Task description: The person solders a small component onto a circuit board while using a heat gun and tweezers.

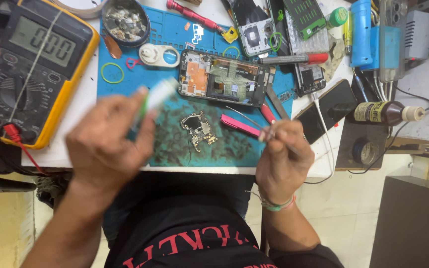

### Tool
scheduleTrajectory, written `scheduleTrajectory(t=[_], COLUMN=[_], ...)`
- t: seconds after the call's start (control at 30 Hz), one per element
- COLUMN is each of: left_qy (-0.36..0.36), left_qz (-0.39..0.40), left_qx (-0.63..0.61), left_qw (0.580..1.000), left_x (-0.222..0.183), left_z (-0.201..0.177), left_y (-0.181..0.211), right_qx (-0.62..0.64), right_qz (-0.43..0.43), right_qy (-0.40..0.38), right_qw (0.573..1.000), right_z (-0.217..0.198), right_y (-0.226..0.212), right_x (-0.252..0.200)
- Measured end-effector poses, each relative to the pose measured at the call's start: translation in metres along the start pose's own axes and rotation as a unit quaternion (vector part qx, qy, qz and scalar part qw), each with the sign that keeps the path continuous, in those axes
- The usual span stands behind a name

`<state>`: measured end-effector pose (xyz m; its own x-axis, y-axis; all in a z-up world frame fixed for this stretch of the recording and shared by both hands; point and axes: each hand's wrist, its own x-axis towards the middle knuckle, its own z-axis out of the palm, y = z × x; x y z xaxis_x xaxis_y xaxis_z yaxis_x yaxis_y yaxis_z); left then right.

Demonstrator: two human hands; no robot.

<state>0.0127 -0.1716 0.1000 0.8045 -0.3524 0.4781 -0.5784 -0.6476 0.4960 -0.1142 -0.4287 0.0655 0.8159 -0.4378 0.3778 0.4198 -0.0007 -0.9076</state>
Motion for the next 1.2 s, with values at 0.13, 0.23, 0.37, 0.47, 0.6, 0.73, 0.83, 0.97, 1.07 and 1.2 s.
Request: scheduleTrajectory(t=[0.13,0.23,0.37,0.47,0.6,0.73,0.83,0.97,1.07,1.2], left_qy=[-0.021,-0.016,-0.037,-0.088,-0.094,-0.11,-0.117,-0.12,-0.122,-0.12], left_qz=[0.01,0.034,0.065,0.072,0.079,0.079,0.076,0.076,0.079,0.078], left_qx=[0.154,0.189,0.016,-0.008,0.01,0.037,0.04,0.043,0.044,0.044], left_qw=[0.988,0.981,0.997,0.994,0.992,0.99,0.989,0.989,0.988,0.989], left_x=[0.014,0.009,-0.01,-0.023,-0.026,-0.027,-0.027,-0.028,-0.028,-0.028], left_z=[-0.007,-0.004,0.014,0.025,0.034,0.037,0.037,0.038,0.039,0.039], left_y=[-0.017,-0.02,0.005,0.022,0.024,0.023,0.022,0.022,0.021,0.021], right_qx=[-0.074,-0.164,-0.338,-0.357,-0.375,-0.374,-0.365,-0.354,-0.354,-0.356], right_qz=[0.016,0.031,-0.037,-0.06,-0.095,-0.094,-0.089,-0.081,-0.072,-0.071], right_qy=[0.005,-0.027,-0.109,-0.152,-0.184,-0.196,-0.2,-0.209,-0.214,-0.216], right_qw=[0.997,0.986,0.934,0.92,0.904,0.902,0.905,0.908,0.908,0.906], right_z=[-0.009,-0.011,-0.003,0.003,0.005,0.003,0.001,-0.001,-0.002,-0.002], right_y=[-0.006,-0.013,-0.017,-0.017,-0.016,-0.014,-0.012,-0.011,-0.012,-0.012], right_x=[-0.024,-0.033,-0.025,-0.02,-0.016,-0.014,-0.013,-0.012,-0.011,-0.01])
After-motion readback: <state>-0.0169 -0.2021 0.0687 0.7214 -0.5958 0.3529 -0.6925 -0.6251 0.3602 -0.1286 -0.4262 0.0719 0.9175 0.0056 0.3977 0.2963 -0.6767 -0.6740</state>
